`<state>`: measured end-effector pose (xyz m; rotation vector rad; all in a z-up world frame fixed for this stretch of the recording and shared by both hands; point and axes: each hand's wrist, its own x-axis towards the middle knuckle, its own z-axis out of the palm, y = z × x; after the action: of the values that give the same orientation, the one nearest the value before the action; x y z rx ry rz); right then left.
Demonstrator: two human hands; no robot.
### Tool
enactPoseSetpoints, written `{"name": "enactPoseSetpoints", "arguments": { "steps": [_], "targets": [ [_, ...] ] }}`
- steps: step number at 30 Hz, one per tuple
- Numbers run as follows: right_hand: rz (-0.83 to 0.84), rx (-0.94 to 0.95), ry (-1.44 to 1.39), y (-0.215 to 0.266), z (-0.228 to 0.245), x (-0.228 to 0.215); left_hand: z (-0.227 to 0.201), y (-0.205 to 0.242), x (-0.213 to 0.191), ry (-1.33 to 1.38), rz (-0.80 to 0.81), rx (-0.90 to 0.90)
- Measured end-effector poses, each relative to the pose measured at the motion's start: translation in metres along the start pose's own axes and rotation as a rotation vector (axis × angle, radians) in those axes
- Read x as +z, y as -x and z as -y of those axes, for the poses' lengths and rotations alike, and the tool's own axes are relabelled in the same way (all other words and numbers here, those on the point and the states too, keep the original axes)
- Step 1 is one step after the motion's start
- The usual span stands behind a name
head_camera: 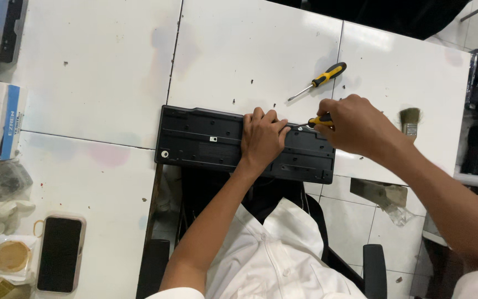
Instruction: The person uses a screwdriver to fasten screws into a black plastic casing on a white workbench. The person repeatedly picks up screws and tightens them into the casing, working methodically across the surface.
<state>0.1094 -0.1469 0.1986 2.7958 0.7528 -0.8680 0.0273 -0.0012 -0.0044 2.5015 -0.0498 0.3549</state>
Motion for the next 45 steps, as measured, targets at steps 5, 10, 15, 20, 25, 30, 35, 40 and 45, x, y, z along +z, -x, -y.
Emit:
{"name": "enactPoseSetpoints", "arguments": {
  "steps": [5,10,15,20,25,30,35,40,45],
  "targets": [
    [-0.144,0.080,0.040,-0.022,-0.017,0.015,-0.001,0.000,-0.001,-0.029,0.016,0.023],
    [0.000,-0.090,0.035,-0.005,-0.013,-0.009,-0.002,0.000,-0.005,-0.026,-0.018,0.018],
    [-0.121,-0.611,0.671,-0.001,-0.004,0.036,-0.001,-0.001,-0.001,-0.020,0.012,0.016],
    [-0.178,-0.462,0.440,-0.015,0.007,0.058,-0.002,0.002,-0.002,-0.009,-0.012,0.032],
    [-0.086,-0.253,0.281,-0.029,0.013,0.015,-0.001,0.005,-0.001,-0.087,-0.050,0.058],
    [0.002,-0.174,0.337,-0.035,-0.013,0.027,0.003,0.003,0.007,-0.045,-0.015,0.025],
    [-0.021,-0.164,0.280,-0.026,0.011,0.028,0.002,0.003,0.006,-0.030,-0.002,0.009],
    [-0.091,-0.098,0.114,-0.033,0.021,0.033,-0.002,0.004,-0.001,-0.076,-0.028,0.037],
    [-0.258,0.035,-0.052,-0.042,-0.005,0.047,-0.002,0.006,0.002,-0.142,-0.057,0.076]
  ]
}}
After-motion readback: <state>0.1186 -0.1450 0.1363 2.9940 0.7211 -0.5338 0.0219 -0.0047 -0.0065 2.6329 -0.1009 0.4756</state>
